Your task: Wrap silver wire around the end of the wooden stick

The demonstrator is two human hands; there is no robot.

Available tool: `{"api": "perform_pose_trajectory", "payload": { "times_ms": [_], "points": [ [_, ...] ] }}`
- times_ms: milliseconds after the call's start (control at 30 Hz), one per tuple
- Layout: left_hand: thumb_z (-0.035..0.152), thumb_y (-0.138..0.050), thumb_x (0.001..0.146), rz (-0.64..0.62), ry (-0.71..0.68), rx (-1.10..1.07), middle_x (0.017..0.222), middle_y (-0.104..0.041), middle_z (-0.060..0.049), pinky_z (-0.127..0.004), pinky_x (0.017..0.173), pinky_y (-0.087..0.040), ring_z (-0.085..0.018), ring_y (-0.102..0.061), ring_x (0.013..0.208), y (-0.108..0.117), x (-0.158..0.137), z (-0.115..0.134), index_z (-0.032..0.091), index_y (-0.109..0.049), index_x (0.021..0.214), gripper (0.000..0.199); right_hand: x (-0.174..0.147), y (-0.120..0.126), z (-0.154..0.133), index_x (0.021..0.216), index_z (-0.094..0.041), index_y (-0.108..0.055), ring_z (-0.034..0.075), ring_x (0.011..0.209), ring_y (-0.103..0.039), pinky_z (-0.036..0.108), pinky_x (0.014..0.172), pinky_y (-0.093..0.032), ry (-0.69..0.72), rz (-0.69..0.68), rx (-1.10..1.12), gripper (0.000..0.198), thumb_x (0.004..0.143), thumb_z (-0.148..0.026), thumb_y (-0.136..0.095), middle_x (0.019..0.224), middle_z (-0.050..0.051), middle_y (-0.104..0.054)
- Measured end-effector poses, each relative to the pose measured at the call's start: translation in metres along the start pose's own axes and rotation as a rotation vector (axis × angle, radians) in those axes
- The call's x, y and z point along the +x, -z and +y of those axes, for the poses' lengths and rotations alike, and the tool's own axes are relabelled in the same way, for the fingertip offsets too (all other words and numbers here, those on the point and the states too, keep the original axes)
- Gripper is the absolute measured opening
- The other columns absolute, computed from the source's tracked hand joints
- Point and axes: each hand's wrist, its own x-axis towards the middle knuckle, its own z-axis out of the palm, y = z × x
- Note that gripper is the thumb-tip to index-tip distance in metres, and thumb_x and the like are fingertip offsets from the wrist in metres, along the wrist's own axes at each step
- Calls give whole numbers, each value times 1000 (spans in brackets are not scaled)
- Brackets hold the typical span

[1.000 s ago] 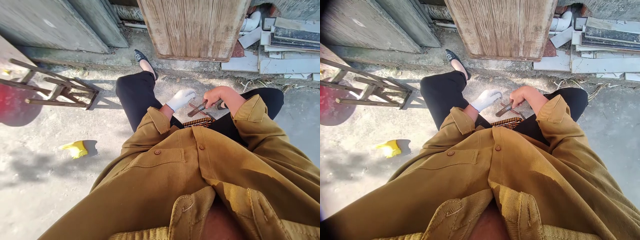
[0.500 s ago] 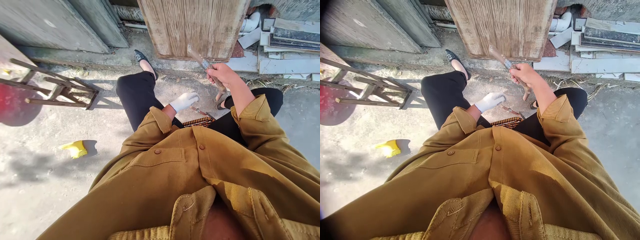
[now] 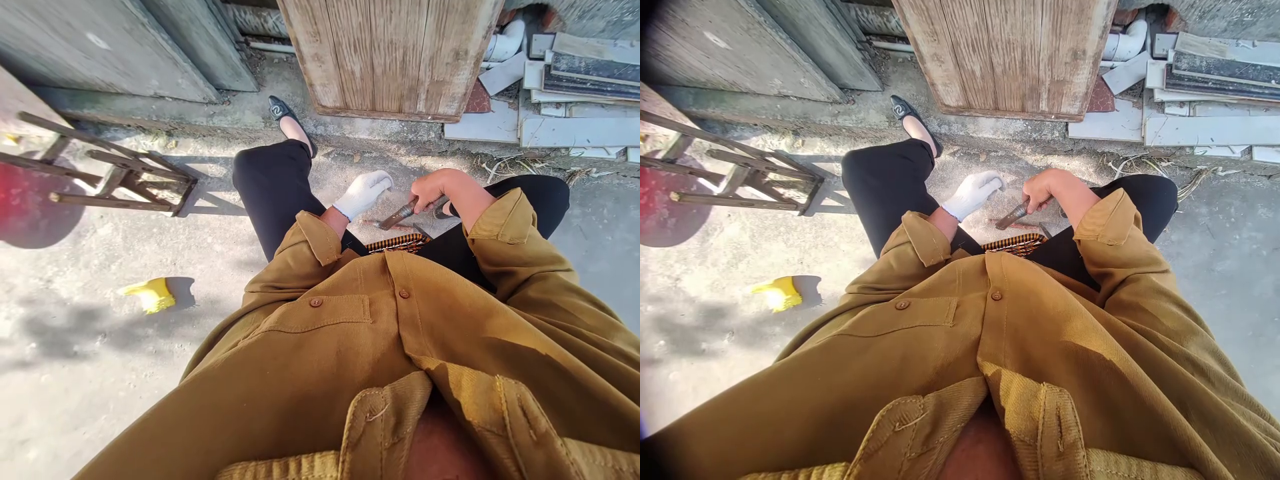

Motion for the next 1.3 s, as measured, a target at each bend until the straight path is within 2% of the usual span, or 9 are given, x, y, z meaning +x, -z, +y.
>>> {"api": "perform_pose_trajectory", "payload": {
  "times_ms": [167, 300, 400, 467, 600, 733, 1067, 1167, 1300],
  "points": [
    [24, -52, 101, 24, 78, -83, 66, -52, 2, -30, 64, -38, -14, -48, 62, 2, 5, -3, 18, -65, 85, 21, -26, 11, -2, 98, -17, -78, 16, 72, -60, 28, 75, -46, 146, -63, 63, 8, 99, -23, -72, 72, -1, -64],
    [20, -51, 101, 29, 138, -104, 63, -49, 3, -30, 62, -37, -14, -44, 59, -4, 9, -7, 18, -65, 86, 21, -56, 20, 4, 113, -17, -75, 19, 85, -67, 30, 83, -51, 198, 368, 334, 17, 106, -27, -63, 93, 5, -73],
    [24, -52, 102, -97, 73, -71, 61, -50, 4, -29, 63, -38, -14, -44, 58, -10, 6, -5, 18, -69, 91, 21, -59, 24, 14, 124, -11, -73, 24, 92, -69, 35, 86, -55, 58, 703, 433, 32, 114, -31, -49, 103, 14, -76],
    [25, -54, 101, -161, 9, -15, 64, -54, 4, -28, 67, -40, -13, -47, 60, -12, 3, -2, 17, -72, 92, 22, -50, 25, 22, 127, -8, -73, 28, 96, -71, 39, 88, -56, -77, 774, 403, 36, 115, -31, -48, 106, 18, -76],
    [27, -53, 99, -147, -71, 83, 68, -59, 3, -27, 75, -45, -15, -55, 70, -13, 0, 0, 18, -76, 95, 25, -22, 23, 30, 128, -7, -74, 39, 114, -71, 45, 97, -56, -313, 727, 129, 33, 108, -31, -64, 121, 23, -75],
    [28, -53, 99, -133, -131, 120, 80, -69, 1, -26, 83, -48, -16, -62, 79, -8, 0, -2, 17, -76, 95, 26, -6, 17, 20, 131, -7, -76, 40, 121, -72, 42, 98, -54, -365, 526, -66, 36, 108, -33, -68, 129, 25, -75],
    [30, -53, 99, -24, 13, -34, 72, -59, 1, -28, 67, -43, -14, -50, 65, -3, 6, -9, 17, -70, 89, 23, -9, 2, -6, 105, -18, -81, 19, 73, -63, 30, 74, -46, 85, -95, 1, 11, 100, -25, -73, 73, 1, -66],
    [28, -53, 99, -1, 90, -103, 70, -58, 1, -28, 63, -42, -14, -49, 61, -7, 10, -15, 18, -68, 88, 21, -28, 10, -4, 101, -18, -78, 18, 77, -64, 29, 79, -48, 183, -33, 122, 9, 100, -23, -71, 77, 0, -67],
    [27, -52, 99, -68, 101, -78, 65, -56, 2, -29, 62, -41, -14, -48, 59, -14, 11, -18, 18, -69, 88, 22, -48, 19, 7, 103, -17, -71, 19, 86, -66, 30, 84, -55, 200, 455, 475, 16, 109, -26, -61, 97, 7, -74]
  ]
}}
